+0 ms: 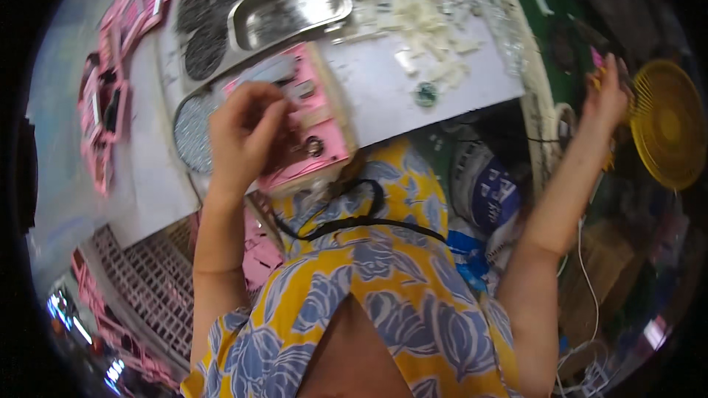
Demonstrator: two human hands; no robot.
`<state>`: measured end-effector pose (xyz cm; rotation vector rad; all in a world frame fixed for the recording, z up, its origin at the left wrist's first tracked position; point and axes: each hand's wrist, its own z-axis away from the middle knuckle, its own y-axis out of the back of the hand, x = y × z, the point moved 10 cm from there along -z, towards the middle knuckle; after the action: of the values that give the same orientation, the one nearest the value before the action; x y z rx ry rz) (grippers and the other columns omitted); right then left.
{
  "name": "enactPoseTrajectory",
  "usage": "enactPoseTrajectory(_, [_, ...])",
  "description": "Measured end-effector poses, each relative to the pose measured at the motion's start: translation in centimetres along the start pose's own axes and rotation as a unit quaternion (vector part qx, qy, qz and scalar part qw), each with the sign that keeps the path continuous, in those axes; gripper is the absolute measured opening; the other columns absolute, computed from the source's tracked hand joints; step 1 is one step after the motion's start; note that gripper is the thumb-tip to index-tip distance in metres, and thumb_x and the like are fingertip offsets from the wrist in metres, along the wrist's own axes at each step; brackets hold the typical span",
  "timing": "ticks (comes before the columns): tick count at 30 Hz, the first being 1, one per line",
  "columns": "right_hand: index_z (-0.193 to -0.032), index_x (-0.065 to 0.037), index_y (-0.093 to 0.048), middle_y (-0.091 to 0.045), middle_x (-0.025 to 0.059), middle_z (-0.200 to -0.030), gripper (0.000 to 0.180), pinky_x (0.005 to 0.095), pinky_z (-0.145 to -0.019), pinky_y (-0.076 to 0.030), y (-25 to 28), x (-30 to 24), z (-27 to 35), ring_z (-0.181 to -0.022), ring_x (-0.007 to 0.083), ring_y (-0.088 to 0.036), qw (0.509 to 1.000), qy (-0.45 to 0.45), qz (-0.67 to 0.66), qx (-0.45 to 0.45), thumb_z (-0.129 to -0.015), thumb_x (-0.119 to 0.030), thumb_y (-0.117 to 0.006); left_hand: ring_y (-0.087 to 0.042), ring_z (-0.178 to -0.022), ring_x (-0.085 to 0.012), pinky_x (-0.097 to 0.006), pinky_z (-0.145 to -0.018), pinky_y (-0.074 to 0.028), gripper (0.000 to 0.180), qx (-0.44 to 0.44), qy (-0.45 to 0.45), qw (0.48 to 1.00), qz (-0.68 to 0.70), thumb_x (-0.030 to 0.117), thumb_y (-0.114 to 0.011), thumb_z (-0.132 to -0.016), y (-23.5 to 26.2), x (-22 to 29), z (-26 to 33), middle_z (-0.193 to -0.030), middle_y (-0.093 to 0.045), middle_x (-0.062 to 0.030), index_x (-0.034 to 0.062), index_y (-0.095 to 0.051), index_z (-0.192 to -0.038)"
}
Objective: Soldering internal components and assembling the plastic housing of small pink electronic toy devices at a factory workstation.
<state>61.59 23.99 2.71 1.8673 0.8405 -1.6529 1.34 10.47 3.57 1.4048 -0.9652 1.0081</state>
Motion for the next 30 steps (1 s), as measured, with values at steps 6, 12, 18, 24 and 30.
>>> enactPoseTrajectory(6, [-0.105,0.005,-0.067,-0.066,0.0101,-0.088,0.023,0.0312,-0.066,-0.051,9.3,-3.8,-2.4,-0.076,0.0192,-0.062,0.989,0.117,-0.031,0.09,-0.091,-0.014,-0.066,-0.065,-0.059,-0.0076,-0.022,-0.054,-0.05,0.008,0.02,-0.014,0.999,0.026,0.001,-0.066,-0.093,0.2,0.1,0.2,-0.074,-0.068,-0.0044,-0.003,-0.066,-0.099])
enactPoseTrajectory(12, [-0.142,0.008,-0.047,-0.059,0.0288,-0.135,0.058,0.0423,-0.089,-0.054,5.5,-2.0,6.7,-0.125,0.0378,-0.058,0.932,-0.13,-0.289,-0.177,-0.096,-0.028,-0.052,-0.06,-0.077,-0.0172,-0.033,-0.068,-0.046,0.008,0.08,-0.14,0.973,-0.167,0.005,-0.075,-0.082,0.3,1.8,0.4,-0.087,-0.065,-0.0043,0.0046,-0.071,-0.088])
enactPoseTrajectory(18, [-0.11,0.0,-0.06,-0.064,0.0081,-0.085,0.022,0.0252,-0.057,-0.046,-13.2,-3.3,26.8,-0.064,0.012,-0.057,0.908,-0.005,-0.08,-0.41,-0.091,-0.008,-0.067,-0.051,-0.095,-0.0271,-0.04,-0.084,-0.037,0.013,0.091,-0.164,0.936,-0.299,0.012,-0.081,-0.072,-1.3,1.3,-0.5,-0.1,-0.059,-0.0059,0.0082,-0.073,-0.083])
enactPoseTrajectory(24, [-0.108,0.001,-0.068,-0.068,0.0045,-0.088,0.025,0.0211,-0.062,-0.044,-18.3,-2.8,32.7,-0.07,0.0059,-0.056,0.847,0.003,-0.016,-0.531,-0.086,-0.009,-0.076,-0.052,-0.093,-0.0268,-0.039,-0.083,-0.037,0.014,0.09,-0.17,0.928,-0.319,0.012,-0.081,-0.072,-1.4,1.4,-0.6,-0.1,-0.057,-0.0073,0.0086,-0.073,-0.083])
enactPoseTrajectory(30, [-0.103,0.001,-0.069,-0.069,0.0073,-0.084,0.024,0.0234,-0.059,-0.044,-19.2,-3.7,33.0,-0.065,0.0108,-0.058,0.831,0.099,-0.008,-0.547,-0.084,-0.012,-0.078,-0.049,-0.094,-0.0262,-0.04,-0.081,-0.032,0.012,0.101,-0.175,0.933,-0.297,0.013,-0.081,-0.07,-1.3,0.8,-0.6,-0.1,-0.058,-0.0027,0.012,-0.073,-0.078])
